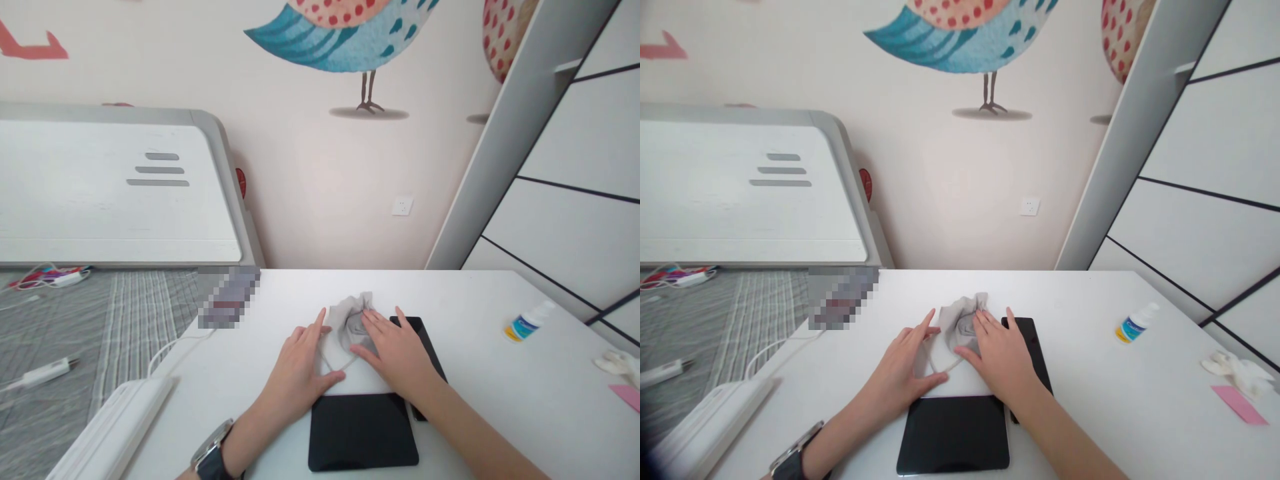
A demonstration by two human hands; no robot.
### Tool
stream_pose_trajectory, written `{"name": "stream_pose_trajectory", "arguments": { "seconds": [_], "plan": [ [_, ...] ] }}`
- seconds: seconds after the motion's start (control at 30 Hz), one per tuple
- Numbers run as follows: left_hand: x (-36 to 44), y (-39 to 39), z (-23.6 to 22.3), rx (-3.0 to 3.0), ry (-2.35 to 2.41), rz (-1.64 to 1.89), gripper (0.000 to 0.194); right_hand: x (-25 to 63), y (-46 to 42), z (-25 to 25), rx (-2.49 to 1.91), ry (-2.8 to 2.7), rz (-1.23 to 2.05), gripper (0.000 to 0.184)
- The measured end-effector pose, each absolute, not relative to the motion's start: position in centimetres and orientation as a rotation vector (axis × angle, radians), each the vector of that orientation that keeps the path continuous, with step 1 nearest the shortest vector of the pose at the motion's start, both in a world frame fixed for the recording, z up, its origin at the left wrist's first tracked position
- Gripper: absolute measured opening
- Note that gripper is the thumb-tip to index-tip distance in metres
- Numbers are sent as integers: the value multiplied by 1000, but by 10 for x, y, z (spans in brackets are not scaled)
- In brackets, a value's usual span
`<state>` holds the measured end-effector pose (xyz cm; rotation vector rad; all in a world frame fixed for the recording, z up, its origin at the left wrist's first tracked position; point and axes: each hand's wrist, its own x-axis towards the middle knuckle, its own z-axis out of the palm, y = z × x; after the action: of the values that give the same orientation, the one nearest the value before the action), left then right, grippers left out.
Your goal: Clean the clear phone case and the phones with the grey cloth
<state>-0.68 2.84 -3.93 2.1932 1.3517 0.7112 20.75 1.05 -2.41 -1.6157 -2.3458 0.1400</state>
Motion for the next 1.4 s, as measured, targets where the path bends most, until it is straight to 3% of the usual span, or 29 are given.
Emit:
{"name": "stream_pose_trajectory", "arguments": {
  "seconds": [0.2, 0.37, 0.57, 0.73, 0.93, 1.1, 1.27, 1.4],
  "plan": [
    [-7, 29, -39, 2252, 1359, 681, 103, 201, 4, -22, -1227, -2489, 428, 73],
    [-7, 28, -38, 2191, 1363, 683, 105, 211, 12, -23, -1617, -2343, 115, 74],
    [-9, 30, -38, 2232, 1356, 658, 102, 201, 4, -24, -1178, -2498, 391, 70],
    [-8, 30, -37, 2194, 1360, 702, 104, 208, 14, -24, -1604, -2349, 47, 73],
    [-9, 30, -39, 2250, 1387, 649, 103, 198, 3, -20, -1189, -2493, 331, 70],
    [-8, 29, -36, 2194, 1362, 684, 104, 206, 9, -15, -1624, -2350, 26, 67],
    [-8, 30, -36, 2233, 1369, 649, 102, 198, 2, -18, -1222, -2448, 276, 52],
    [-7, 29, -35, 2218, 1374, 690, 102, 203, 12, -21, -1551, -2368, 72, 54]
  ]
}}
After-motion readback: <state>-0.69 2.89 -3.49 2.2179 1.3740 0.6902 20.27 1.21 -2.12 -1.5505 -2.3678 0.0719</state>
